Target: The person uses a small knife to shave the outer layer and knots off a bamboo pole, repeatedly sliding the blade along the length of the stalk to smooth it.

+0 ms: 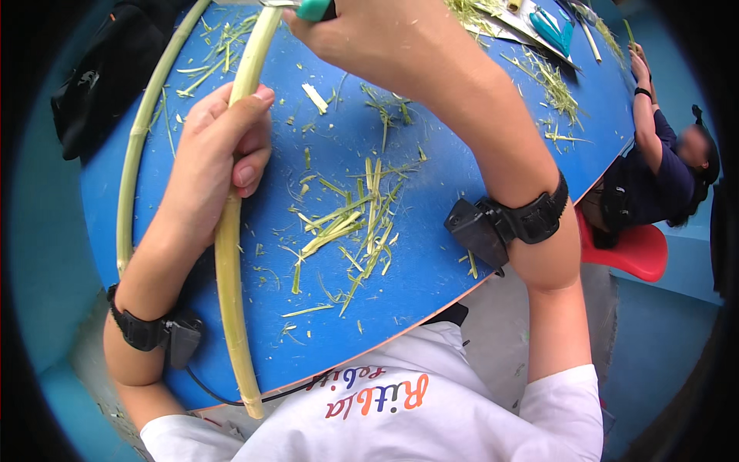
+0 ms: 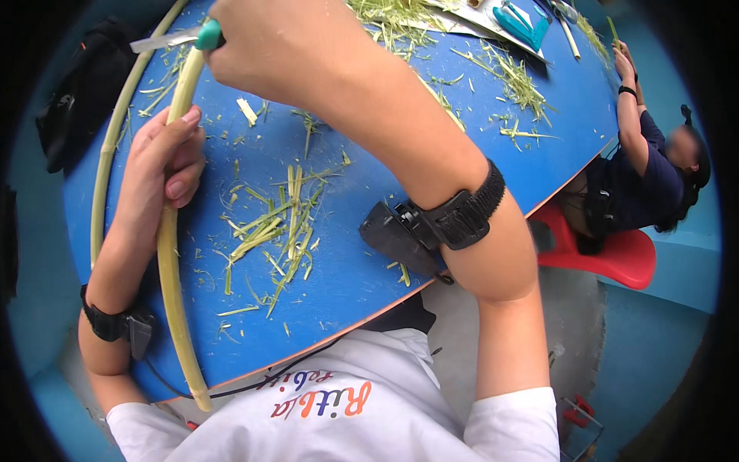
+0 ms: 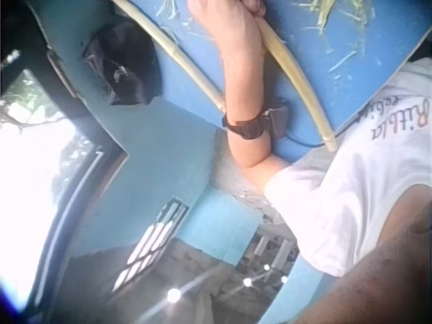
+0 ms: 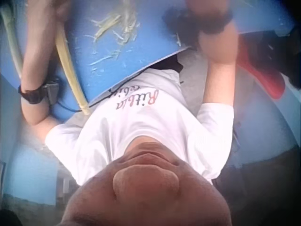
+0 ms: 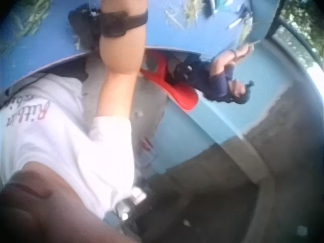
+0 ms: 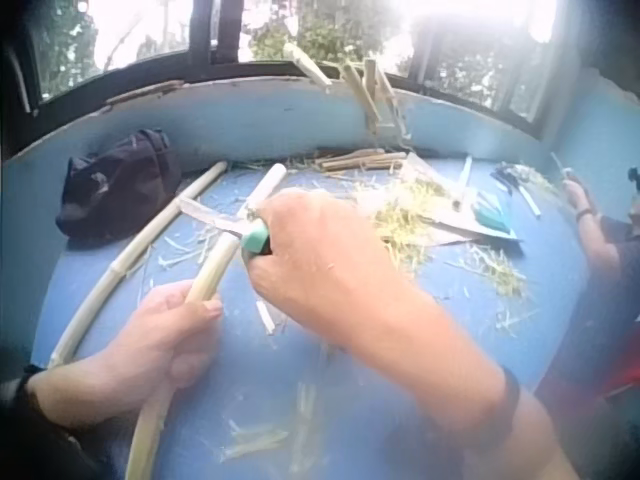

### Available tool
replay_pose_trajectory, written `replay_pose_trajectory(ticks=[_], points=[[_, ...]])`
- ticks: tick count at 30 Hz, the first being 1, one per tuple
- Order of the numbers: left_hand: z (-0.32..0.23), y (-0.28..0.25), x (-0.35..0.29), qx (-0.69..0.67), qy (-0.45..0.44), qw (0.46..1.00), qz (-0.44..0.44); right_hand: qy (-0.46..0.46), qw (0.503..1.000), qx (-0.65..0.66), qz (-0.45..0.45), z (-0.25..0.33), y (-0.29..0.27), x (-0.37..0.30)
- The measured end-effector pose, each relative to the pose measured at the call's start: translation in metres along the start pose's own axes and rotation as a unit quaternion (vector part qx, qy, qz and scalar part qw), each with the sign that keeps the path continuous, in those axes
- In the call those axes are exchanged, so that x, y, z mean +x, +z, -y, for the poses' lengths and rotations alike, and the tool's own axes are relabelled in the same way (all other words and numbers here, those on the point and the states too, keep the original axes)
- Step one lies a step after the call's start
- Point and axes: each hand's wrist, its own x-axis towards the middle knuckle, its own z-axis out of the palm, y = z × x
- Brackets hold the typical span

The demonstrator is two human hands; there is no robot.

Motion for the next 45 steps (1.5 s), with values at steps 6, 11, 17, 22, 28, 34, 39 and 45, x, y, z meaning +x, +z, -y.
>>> replay_pose_trajectory(ticks=[6,11,17,22,28,34,39,45], points=[[0.003,-0.002,0.002,0.005,-0.001,1.000,0.001,0.022,0.999,0.035,0.005,-0.014,0.058,-0.006],[0.008,-0.014,0.006,0.024,-0.004,1.000,-0.002,0.039,0.998,0.046,0.018,-0.014,0.072,0.002],[0.008,-0.019,0.004,0.014,-0.004,1.000,-0.009,-0.009,0.995,0.045,0.084,-0.011,0.077,0.021],[0.016,-0.023,0.010,-0.027,-0.013,1.000,-0.007,-0.023,0.994,0.054,0.089,-0.013,0.092,0.019],[0.018,-0.038,0.007,-0.060,-0.002,0.998,-0.027,-0.029,0.990,0.081,0.112,-0.002,0.108,0.025],[0.017,-0.012,0.014,-0.062,-0.024,0.998,-0.005,0.005,0.989,0.093,0.112,-0.018,0.093,0.011],[0.014,-0.005,0.001,-0.071,-0.027,0.997,-0.017,0.005,0.992,0.067,0.110,-0.008,0.079,0.009],[0.013,-0.002,-0.001,-0.095,-0.040,0.995,0.019,0.038,0.989,0.041,0.135,-0.015,0.070,0.004]])
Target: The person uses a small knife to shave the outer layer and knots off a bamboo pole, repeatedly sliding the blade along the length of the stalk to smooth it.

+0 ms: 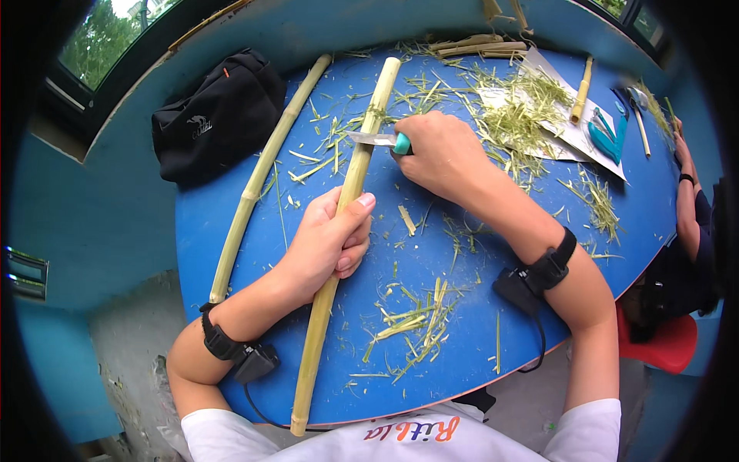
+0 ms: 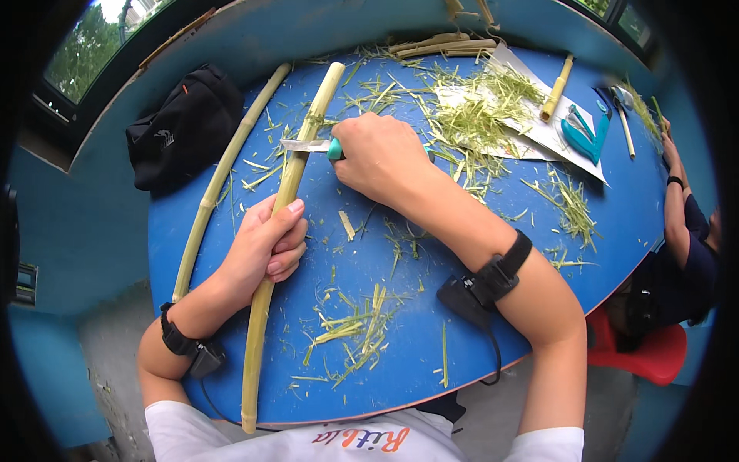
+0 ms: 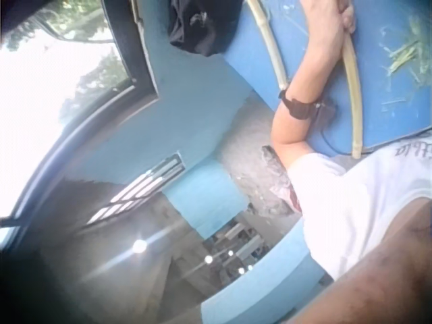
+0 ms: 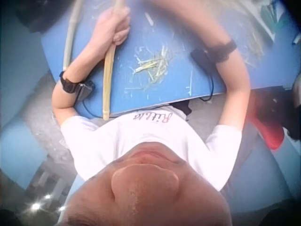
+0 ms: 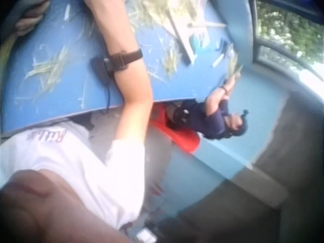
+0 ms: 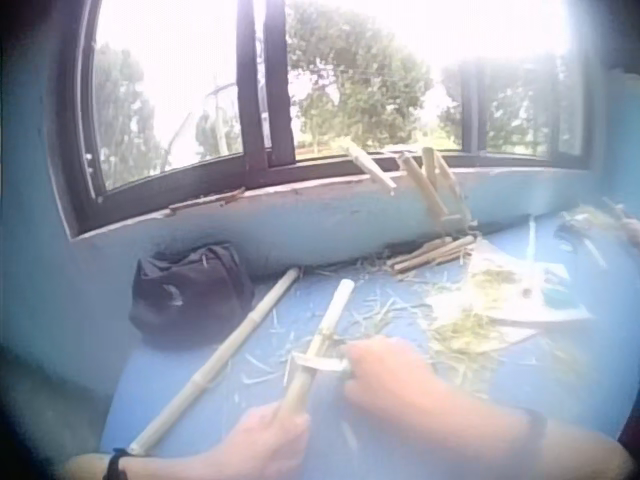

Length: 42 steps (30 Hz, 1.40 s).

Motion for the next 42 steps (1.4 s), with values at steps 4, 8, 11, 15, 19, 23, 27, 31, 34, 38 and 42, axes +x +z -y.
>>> replay_pose_trajectory(ticks=[4,8,11,15,19,23,27,31,34,38,42], points=[[-0.010,-0.001,-0.004,-0.040,-0.049,0.998,0.025,-0.007,0.999,-0.029,-0.024,0.000,-0.011,-0.002],[-0.008,-0.007,-0.007,-0.042,-0.086,0.994,0.051,0.006,0.999,-0.032,-0.009,0.000,-0.012,-0.008],[-0.007,-0.001,-0.015,-0.032,-0.081,0.996,0.019,0.016,0.999,-0.032,0.006,0.003,-0.005,-0.011],[-0.004,0.009,-0.025,0.005,-0.070,0.997,-0.022,0.022,1.000,-0.019,0.011,0.005,-0.004,-0.016],[-0.003,0.012,-0.026,0.019,-0.075,0.996,-0.043,0.022,0.998,-0.055,0.006,0.000,-0.002,-0.014],[-0.003,0.010,-0.022,0.023,-0.073,0.996,-0.044,0.034,0.997,-0.064,0.017,-0.002,-0.003,-0.006],[-0.003,0.009,-0.018,0.021,-0.072,0.996,-0.050,0.028,0.998,-0.057,-0.009,-0.004,0.002,0.001],[-0.006,0.004,-0.015,-0.003,-0.067,0.997,-0.040,0.019,0.997,-0.068,-0.039,-0.004,0.002,0.005],[-0.010,-0.001,-0.012,-0.031,-0.074,0.997,-0.024,0.012,0.996,-0.072,-0.051,-0.005,0.001,0.008],[-0.009,-0.004,-0.012,-0.020,-0.046,0.998,-0.029,-0.010,0.997,-0.074,-0.020,0.007,-0.003,0.005],[-0.010,-0.002,-0.011,0.004,-0.037,0.997,-0.074,-0.006,0.997,-0.065,0.048,0.014,-0.001,0.001]])
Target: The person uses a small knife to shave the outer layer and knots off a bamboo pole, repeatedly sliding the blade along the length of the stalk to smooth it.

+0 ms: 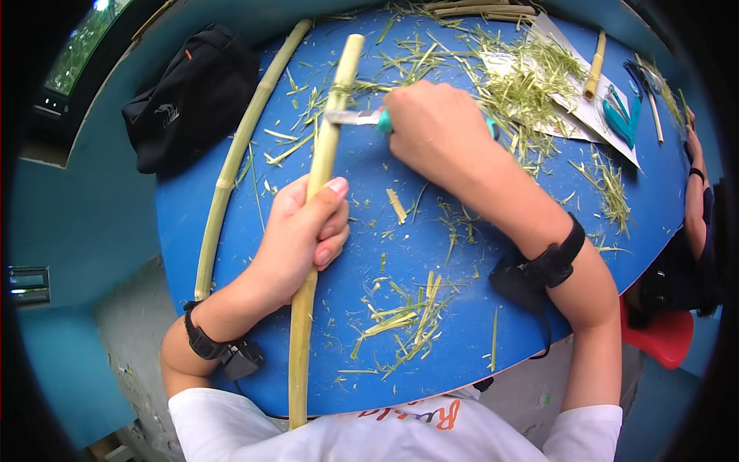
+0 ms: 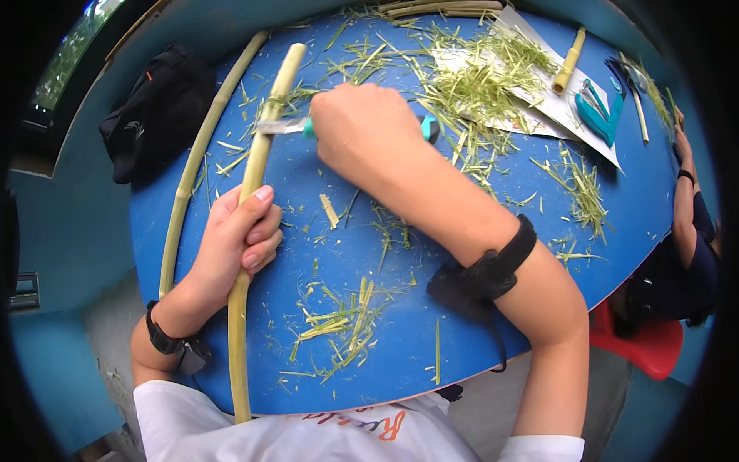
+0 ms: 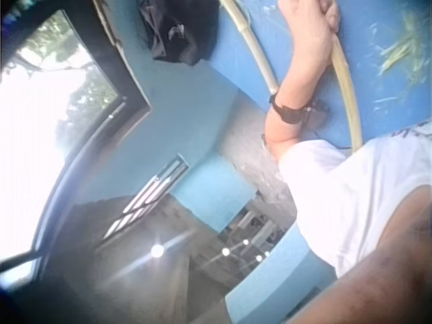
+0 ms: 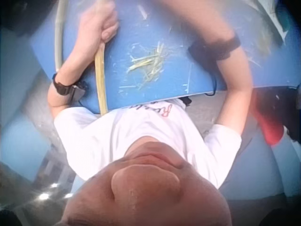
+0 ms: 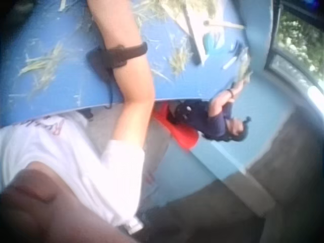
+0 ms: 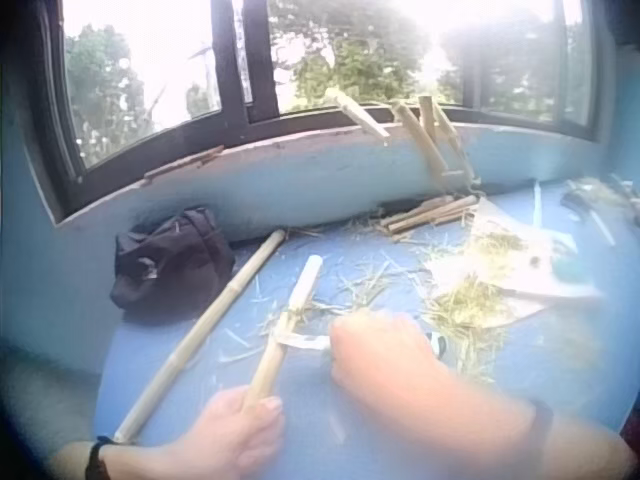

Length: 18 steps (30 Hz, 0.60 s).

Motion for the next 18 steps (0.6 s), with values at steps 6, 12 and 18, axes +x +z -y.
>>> replay_pose_trajectory(ticks=[6,12,18], points=[[0.002,0.006,-0.004,0.045,-0.014,0.998,0.027,0.034,0.998,-0.030,-0.033,-0.010,0.003,0.006],[-0.002,-0.001,0.003,-0.010,-0.028,1.000,0.007,0.000,0.995,-0.069,-0.068,-0.012,0.016,0.030],[-0.004,-0.014,0.002,0.044,0.018,0.999,0.017,-0.003,0.996,-0.032,-0.085,-0.014,0.013,0.044]])
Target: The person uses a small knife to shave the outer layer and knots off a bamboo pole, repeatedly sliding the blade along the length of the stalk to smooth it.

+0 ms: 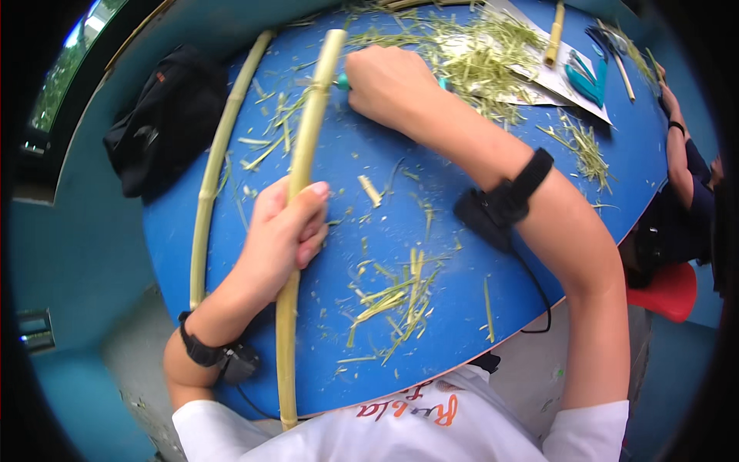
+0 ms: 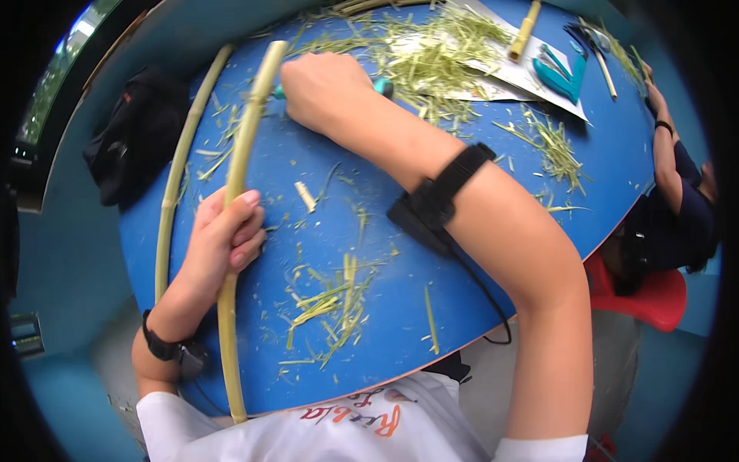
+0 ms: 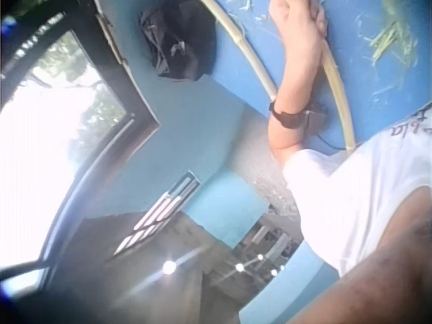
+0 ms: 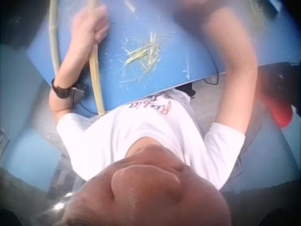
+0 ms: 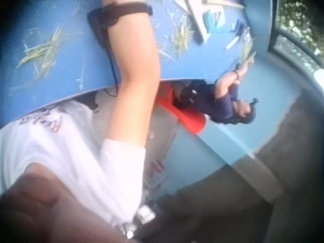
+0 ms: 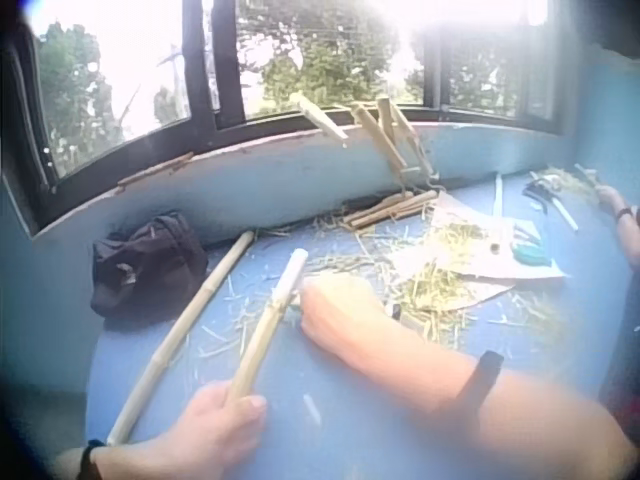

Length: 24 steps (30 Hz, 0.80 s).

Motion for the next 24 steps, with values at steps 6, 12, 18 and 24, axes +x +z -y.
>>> replay_pose_trajectory(ticks=[6,12,18,24], points=[[0.004,0.006,0.008,-0.032,0.003,0.999,0.025,0.091,0.996,0.002,0.000,-0.030,-0.018,-0.009],[-0.004,0.001,0.010,-0.093,-0.047,0.995,0.002,0.062,0.995,0.014,0.079,0.003,-0.025,-0.021],[-0.001,0.003,0.018,-0.236,-0.094,0.965,0.064,0.052,0.993,-0.019,0.101,0.010,-0.024,-0.027],[0.003,0.002,0.016,-0.247,-0.096,0.963,0.044,0.059,0.993,-0.013,0.104,0.021,-0.014,-0.026]])
